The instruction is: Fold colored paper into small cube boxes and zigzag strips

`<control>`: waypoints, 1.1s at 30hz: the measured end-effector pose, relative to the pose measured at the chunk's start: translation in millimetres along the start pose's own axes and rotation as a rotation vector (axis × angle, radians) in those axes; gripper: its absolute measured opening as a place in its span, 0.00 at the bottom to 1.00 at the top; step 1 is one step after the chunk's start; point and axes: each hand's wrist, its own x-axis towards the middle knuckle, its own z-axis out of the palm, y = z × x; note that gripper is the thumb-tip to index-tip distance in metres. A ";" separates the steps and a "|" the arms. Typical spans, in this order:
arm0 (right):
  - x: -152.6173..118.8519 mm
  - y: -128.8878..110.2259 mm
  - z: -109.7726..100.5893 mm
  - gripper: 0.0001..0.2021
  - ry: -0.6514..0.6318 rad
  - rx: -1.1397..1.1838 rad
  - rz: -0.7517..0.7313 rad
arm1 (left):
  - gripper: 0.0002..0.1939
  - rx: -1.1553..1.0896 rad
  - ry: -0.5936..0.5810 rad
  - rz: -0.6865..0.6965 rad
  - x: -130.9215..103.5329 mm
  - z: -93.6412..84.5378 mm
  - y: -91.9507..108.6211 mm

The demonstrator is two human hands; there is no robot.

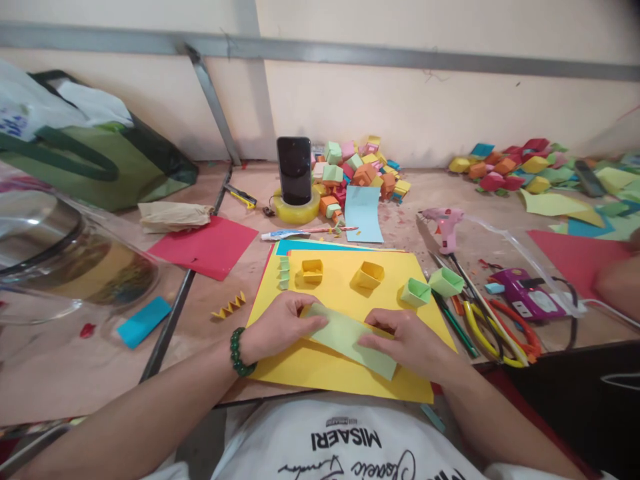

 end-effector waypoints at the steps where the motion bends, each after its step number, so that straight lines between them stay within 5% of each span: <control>1: -0.7 0.9 -1.2 0.10 0.012 0.057 -0.006 | 0.13 -0.006 0.009 -0.006 -0.4 -1.1 0.8; 7: -7.3 6.7 -1.8 0.12 0.186 0.297 0.065 | 0.16 -0.030 0.014 -0.067 -0.6 -4.8 -5.3; 13: -12.3 10.6 4.1 0.16 0.296 0.287 0.091 | 0.16 0.042 0.051 -0.026 2.4 -6.3 -10.9; 16: -12.7 22.7 9.2 0.17 0.346 0.302 0.097 | 0.24 0.040 0.128 -0.029 4.7 -6.0 -8.9; 22: -9.0 44.0 21.2 0.19 0.361 0.431 0.101 | 0.29 -0.162 0.188 -0.074 6.7 -6.8 -8.0; 33: -7.1 31.2 16.7 0.23 0.363 0.445 0.138 | 0.31 -0.319 0.203 -0.037 2.5 -5.4 -3.3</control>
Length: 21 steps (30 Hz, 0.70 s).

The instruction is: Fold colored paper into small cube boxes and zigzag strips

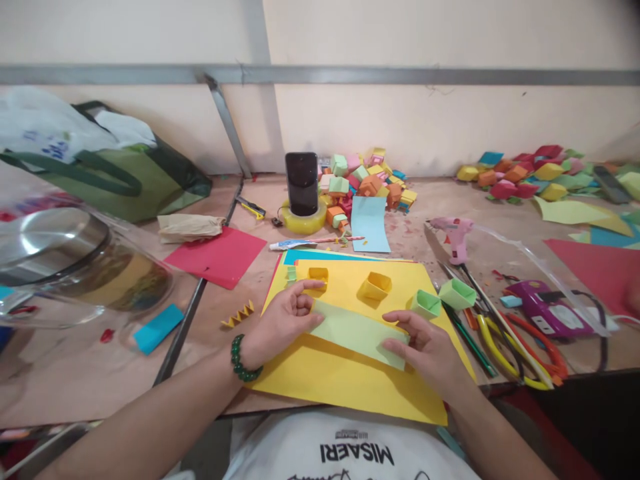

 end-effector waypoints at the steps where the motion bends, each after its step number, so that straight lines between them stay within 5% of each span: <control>1: 0.1 -0.5 0.1 0.23 0.000 0.003 -0.002 | 0.29 0.004 -0.002 0.002 -0.7 0.3 0.6; 21: 1.3 6.2 1.6 0.27 0.024 0.123 -0.028 | 0.27 0.063 0.044 0.006 -2.8 -2.3 0.1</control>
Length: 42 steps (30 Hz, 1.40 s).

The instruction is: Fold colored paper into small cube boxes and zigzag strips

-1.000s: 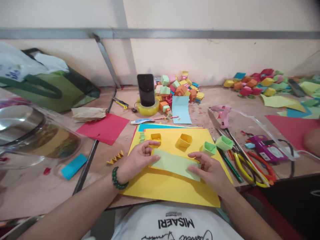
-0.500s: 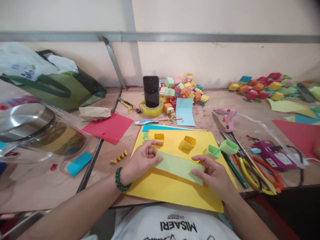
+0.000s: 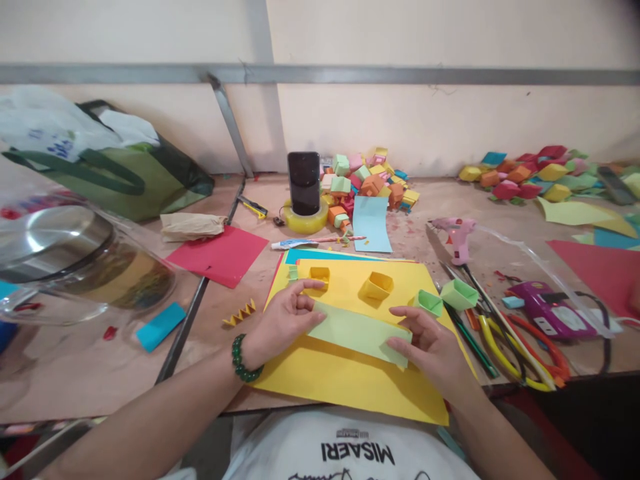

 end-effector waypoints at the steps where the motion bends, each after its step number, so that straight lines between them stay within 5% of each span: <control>1: -0.1 -4.1 1.0 0.26 -0.001 0.013 -0.008 | 0.27 0.008 0.005 0.018 -0.2 0.0 0.0; 7: 0.5 -19.8 4.4 0.25 -0.010 0.041 -0.015 | 0.27 0.061 0.026 0.026 -0.1 0.2 2.7; 18: -3.0 9.9 -5.0 0.22 0.048 0.053 -0.027 | 0.23 0.117 -0.003 0.080 7.8 -4.1 -13.3; 37: -1.5 -1.1 -2.2 0.24 0.084 -0.009 -0.077 | 0.23 0.055 0.002 -0.019 0.5 -2.5 2.3; 42: -1.4 -2.4 -2.7 0.21 0.105 -0.068 -0.114 | 0.14 0.137 -0.011 0.015 -0.4 -4.6 -0.1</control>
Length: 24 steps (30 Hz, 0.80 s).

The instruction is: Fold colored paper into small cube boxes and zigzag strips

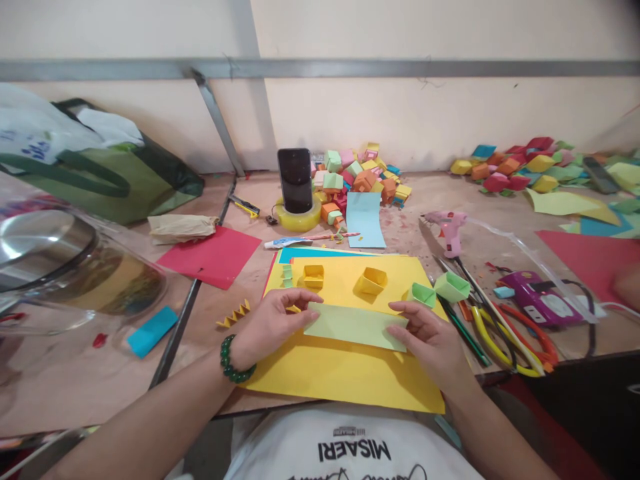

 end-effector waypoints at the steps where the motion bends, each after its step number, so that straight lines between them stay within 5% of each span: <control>1: 0.1 0.4 0.1 0.20 0.008 -0.017 -0.010 | 0.12 0.016 -0.007 0.016 -0.2 -0.2 -0.1; 6: -1.8 2.8 -0.6 0.11 0.059 -0.118 -0.176 | 0.10 0.131 -0.023 0.191 -3.5 -1.6 7.6; 10: -7.9 -1.5 -10.3 0.03 0.173 -0.342 -0.593 | 0.09 0.376 0.026 0.565 -11.4 -6.6 16.2; 15: -14.6 -4.2 -28.1 0.13 0.139 -0.687 -0.967 | 0.13 0.756 0.031 0.994 -14.8 -15.2 2.4; 20: -10.8 1.7 -28.7 0.12 -0.130 -0.678 -0.975 | 0.14 0.918 -0.146 1.003 -6.4 -13.4 -12.6; 24: -7.7 3.5 -26.6 0.12 -0.223 -0.619 -0.885 | 0.14 0.987 -0.306 0.955 -2.0 -4.5 -6.7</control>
